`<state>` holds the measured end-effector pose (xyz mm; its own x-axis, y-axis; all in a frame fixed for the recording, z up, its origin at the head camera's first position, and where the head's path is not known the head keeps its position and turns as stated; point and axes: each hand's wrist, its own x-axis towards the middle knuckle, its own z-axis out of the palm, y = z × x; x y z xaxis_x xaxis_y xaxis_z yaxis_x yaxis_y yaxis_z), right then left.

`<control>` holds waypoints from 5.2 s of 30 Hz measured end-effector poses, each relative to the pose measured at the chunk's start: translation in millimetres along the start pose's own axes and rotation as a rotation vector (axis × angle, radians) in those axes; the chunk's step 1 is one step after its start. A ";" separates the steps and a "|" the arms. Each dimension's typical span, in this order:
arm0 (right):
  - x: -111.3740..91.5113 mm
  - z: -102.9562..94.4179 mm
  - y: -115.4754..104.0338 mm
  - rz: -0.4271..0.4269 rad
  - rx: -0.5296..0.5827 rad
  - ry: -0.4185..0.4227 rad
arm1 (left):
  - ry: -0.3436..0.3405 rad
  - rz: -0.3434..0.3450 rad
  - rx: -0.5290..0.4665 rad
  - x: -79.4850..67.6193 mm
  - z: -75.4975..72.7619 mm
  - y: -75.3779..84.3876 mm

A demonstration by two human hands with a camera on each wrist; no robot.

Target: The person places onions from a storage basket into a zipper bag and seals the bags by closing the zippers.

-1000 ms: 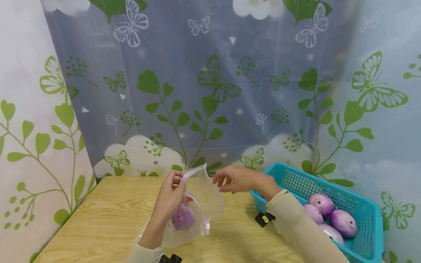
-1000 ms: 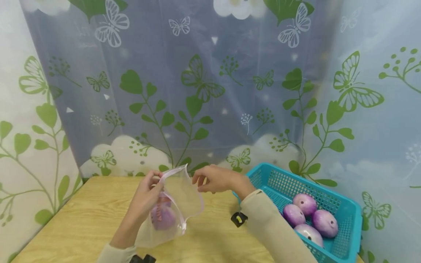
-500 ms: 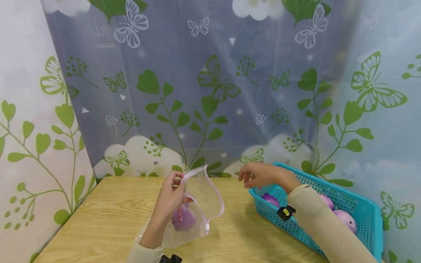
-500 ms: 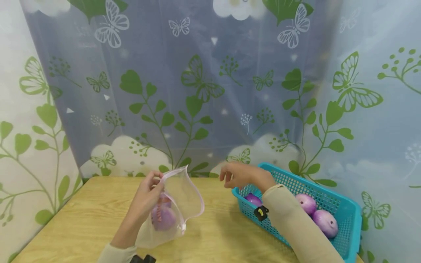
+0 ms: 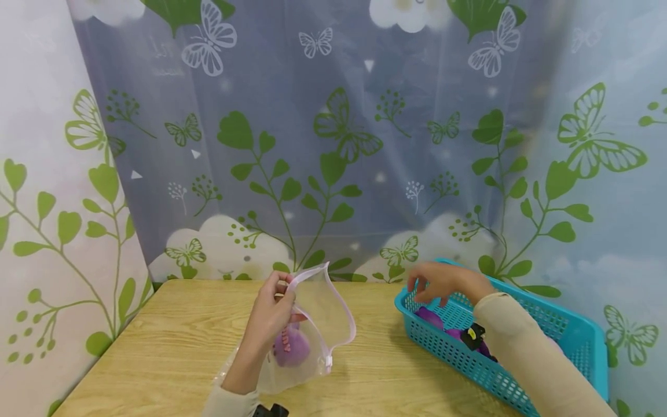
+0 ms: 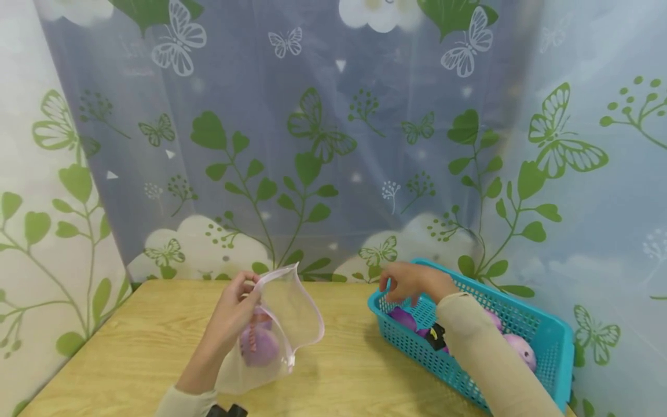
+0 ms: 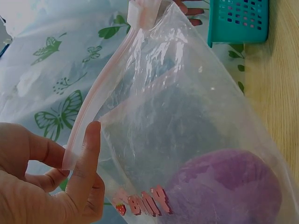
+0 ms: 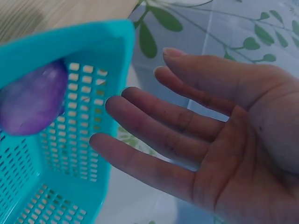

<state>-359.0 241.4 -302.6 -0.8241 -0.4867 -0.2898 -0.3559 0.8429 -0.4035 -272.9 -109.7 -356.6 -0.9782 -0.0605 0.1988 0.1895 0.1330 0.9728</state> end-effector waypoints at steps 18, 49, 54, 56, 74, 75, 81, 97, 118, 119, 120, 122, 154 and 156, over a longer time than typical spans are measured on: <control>-1.8 12.4 31.8 0.213 0.012 -0.105 | -0.004 0.007 -0.007 0.0 -1.6 -0.7; 20.2 21.2 54.1 0.275 0.105 -0.114 | 0.005 0.000 -0.005 0.3 -2.7 0.1; 21.1 19.9 59.2 0.284 0.172 -0.117 | 0.006 0.004 -0.008 1.3 -2.7 -0.8; 22.1 19.7 61.0 0.284 0.179 -0.122 | 0.005 0.005 -0.009 1.5 -2.7 -0.8; 31.5 18.9 64.9 0.339 0.031 -0.197 | 0.007 0.001 0.000 1.0 -2.4 -0.5; 31.9 18.8 64.5 0.341 0.025 -0.202 | 0.009 0.001 -0.001 1.2 -2.4 -0.6; 34.9 18.3 62.4 0.343 -0.001 -0.218 | 0.007 0.006 0.002 0.9 -2.5 -0.2; 37.3 16.1 63.1 0.322 0.185 -0.181 | 0.004 0.014 0.005 1.6 -2.9 0.1; 43.1 16.9 64.9 0.225 0.082 -0.062 | 0.006 0.004 0.004 -0.1 -3.6 1.1; 42.8 17.0 64.8 0.231 0.077 -0.054 | 0.006 0.004 0.004 0.0 -3.7 1.0; 42.1 16.9 64.8 0.241 0.071 -0.048 | 0.007 0.003 0.005 0.0 -3.8 1.0; 40.2 16.6 65.0 0.274 0.054 -0.037 | 0.008 0.003 0.004 0.0 -3.9 1.3; 41.8 15.3 71.6 0.272 0.166 -0.112 | 0.008 0.005 0.000 -0.2 -4.3 2.0; 41.2 14.0 73.1 0.263 0.181 -0.113 | 0.010 0.004 -0.003 0.0 -4.2 2.1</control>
<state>-412.7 279.8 -356.1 -0.8198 -0.2885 -0.4946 -0.0450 0.8936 -0.4467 -272.2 -113.5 -354.1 -0.9765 -0.0694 0.2042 0.1940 0.1305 0.9723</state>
